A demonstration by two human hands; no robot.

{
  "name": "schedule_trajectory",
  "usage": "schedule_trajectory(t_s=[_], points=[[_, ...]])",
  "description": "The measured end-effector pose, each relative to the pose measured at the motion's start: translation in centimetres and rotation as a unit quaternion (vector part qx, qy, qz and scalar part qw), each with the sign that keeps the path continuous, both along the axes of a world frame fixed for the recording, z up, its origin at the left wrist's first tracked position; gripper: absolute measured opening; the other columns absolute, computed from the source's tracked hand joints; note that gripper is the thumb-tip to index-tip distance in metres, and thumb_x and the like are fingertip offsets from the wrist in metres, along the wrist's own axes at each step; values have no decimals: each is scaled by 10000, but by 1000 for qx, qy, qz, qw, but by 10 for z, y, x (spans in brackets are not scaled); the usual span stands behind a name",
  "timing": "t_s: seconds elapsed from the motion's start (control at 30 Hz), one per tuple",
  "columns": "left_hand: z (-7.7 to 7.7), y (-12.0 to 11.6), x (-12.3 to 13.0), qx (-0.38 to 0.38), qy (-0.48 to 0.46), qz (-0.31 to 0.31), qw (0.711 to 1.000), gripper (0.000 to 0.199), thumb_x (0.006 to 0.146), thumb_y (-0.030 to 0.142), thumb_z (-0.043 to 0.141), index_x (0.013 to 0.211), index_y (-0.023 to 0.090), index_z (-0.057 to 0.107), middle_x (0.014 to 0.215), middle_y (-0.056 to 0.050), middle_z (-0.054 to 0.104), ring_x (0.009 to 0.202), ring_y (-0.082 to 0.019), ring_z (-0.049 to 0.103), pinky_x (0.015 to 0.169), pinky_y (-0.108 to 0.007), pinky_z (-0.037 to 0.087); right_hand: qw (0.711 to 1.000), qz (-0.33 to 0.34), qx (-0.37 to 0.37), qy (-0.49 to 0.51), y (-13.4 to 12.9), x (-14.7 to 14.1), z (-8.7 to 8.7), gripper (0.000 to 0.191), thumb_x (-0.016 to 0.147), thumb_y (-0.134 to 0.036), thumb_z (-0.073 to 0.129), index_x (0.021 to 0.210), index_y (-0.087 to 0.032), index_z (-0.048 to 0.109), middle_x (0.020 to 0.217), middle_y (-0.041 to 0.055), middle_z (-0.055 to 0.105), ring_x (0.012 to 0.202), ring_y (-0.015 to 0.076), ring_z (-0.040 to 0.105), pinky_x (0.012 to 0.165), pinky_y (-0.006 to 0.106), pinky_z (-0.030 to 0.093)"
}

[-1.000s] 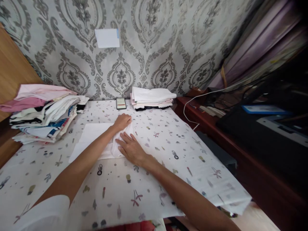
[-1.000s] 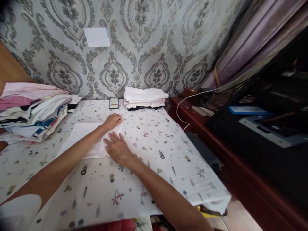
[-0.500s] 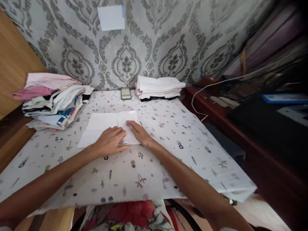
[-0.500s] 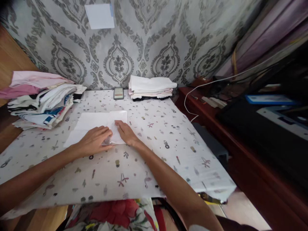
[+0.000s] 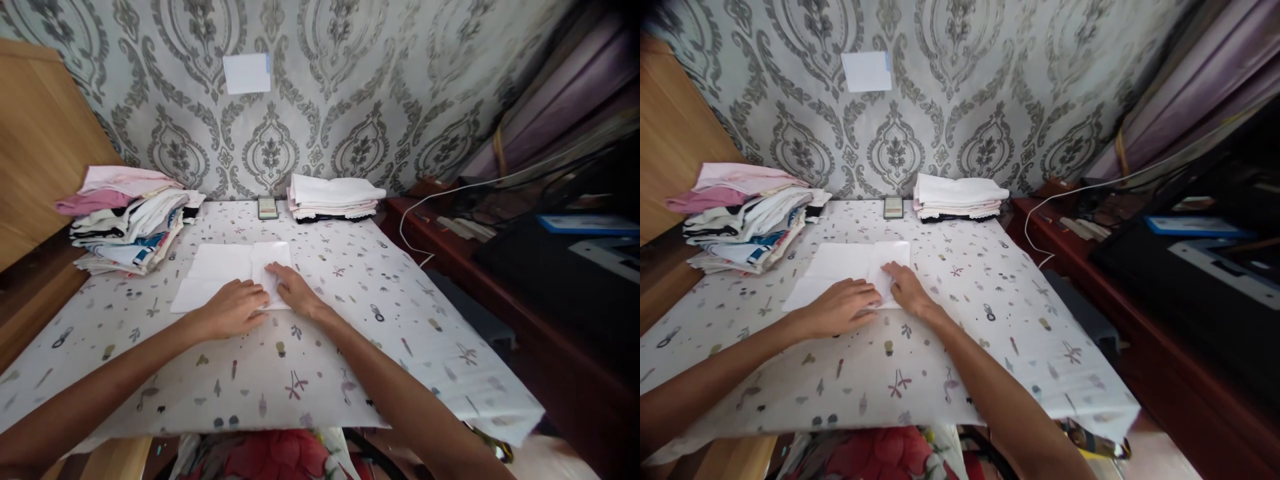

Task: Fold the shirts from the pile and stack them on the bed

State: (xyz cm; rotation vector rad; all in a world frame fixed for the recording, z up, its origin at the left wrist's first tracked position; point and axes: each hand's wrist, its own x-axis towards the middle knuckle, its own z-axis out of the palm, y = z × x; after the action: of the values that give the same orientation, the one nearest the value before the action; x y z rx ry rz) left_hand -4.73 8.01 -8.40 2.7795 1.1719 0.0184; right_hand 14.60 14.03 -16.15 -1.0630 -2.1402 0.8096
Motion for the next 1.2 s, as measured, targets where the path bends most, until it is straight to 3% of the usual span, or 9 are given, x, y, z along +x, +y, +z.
schedule_trajectory(t_s=[0.1, 0.2, 0.33, 0.43, 0.6, 0.77, 0.97, 1.1, 1.2], points=[[4, 27, 2, -15, -92, 73, 993, 284, 999, 287, 372, 1017, 191, 638, 943, -66, 689, 876, -229, 629, 757, -341, 462, 999, -13, 29, -23, -3, -5, 1, 615, 789, -2, 400, 1349, -172, 587, 1432, 112, 565, 1421, 233, 409, 1177, 482, 314], [-10, 61, 9, 41, -142, 135, 980, 392, 1011, 292, 310, 1266, 136, 564, 1239, -155, 645, 1145, -286, 592, 946, -417, 457, 995, -59, 58, -59, -10, -7, 7, 528, 825, -33, 419, 1296, -161, 620, 1414, 125, 560, 1384, 238, 435, 1160, 453, 330], [-41, 94, 18, 9, -80, 188, 979, 583, 1009, 408, 362, 1481, 67, 364, 1586, -223, 334, 1491, -324, 272, 1194, -491, 209, 972, -176, 54, -149, -19, -1, 19, 415, 900, -182, 478, 1293, -114, 592, 1262, 166, 599, 1195, 279, 519, 1054, 441, 400], [-55, 102, 18, -34, -45, 203, 978, 650, 1016, 482, 310, 1532, 87, 293, 1646, -181, 194, 1540, -294, 116, 1225, -498, 115, 948, -236, 16, -213, -23, 4, 27, 406, 920, -317, 519, 1241, -82, 594, 1208, 189, 591, 1134, 317, 516, 1003, 456, 404], [-52, 101, 15, -47, -38, 205, 977, 685, 1016, 513, 266, 1555, 91, 252, 1656, -162, 143, 1545, -277, 78, 1231, -500, 98, 941, -242, -16, -237, -18, 4, 36, 249, 901, -384, 555, 966, -153, 622, 1043, 133, 616, 1040, 286, 535, 912, 412, 411], [-50, 96, 14, -43, -47, 207, 976, 683, 1013, 519, 272, 1547, 92, 269, 1648, -170, 180, 1542, -283, 101, 1225, -519, 120, 958, -249, -137, -21, -4, -3, 35, 215, 720, -221, 669, 631, -212, 474, 665, -11, 514, 709, 168, 489, 673, 288, 377], [-49, 90, 11, -49, -114, 208, 970, 638, 1013, 490, 300, 1517, 100, 328, 1628, -176, 256, 1531, -285, 166, 1223, -493, 152, 913, -237, -269, 196, 5, -1, 28, 196, 654, -275, 661, 693, -220, 477, 570, -56, 520, 532, 121, 480, 507, 236, 370], [-35, 95, -1, -78, -307, 240, 918, 490, 983, 382, 415, 1407, 150, 494, 1521, -155, 473, 1424, -270, 414, 1193, -427, 275, 882, -238, -309, 265, 2, 22, 38, 227, 616, -288, 703, 770, -189, 569, 663, 4, 634, 593, 143, 580, 538, 250, 447], [-22, 99, -12, -160, -480, 272, 819, 334, 930, 326, 524, 1213, 176, 620, 1351, -137, 627, 1271, -267, 572, 1098, -431, 415, 870, -228, -334, 283, -2, 39, 46, 230, 592, -259, 734, 774, -160, 634, 688, 37, 671, 619, 153, 603, 561, 258, 472]])
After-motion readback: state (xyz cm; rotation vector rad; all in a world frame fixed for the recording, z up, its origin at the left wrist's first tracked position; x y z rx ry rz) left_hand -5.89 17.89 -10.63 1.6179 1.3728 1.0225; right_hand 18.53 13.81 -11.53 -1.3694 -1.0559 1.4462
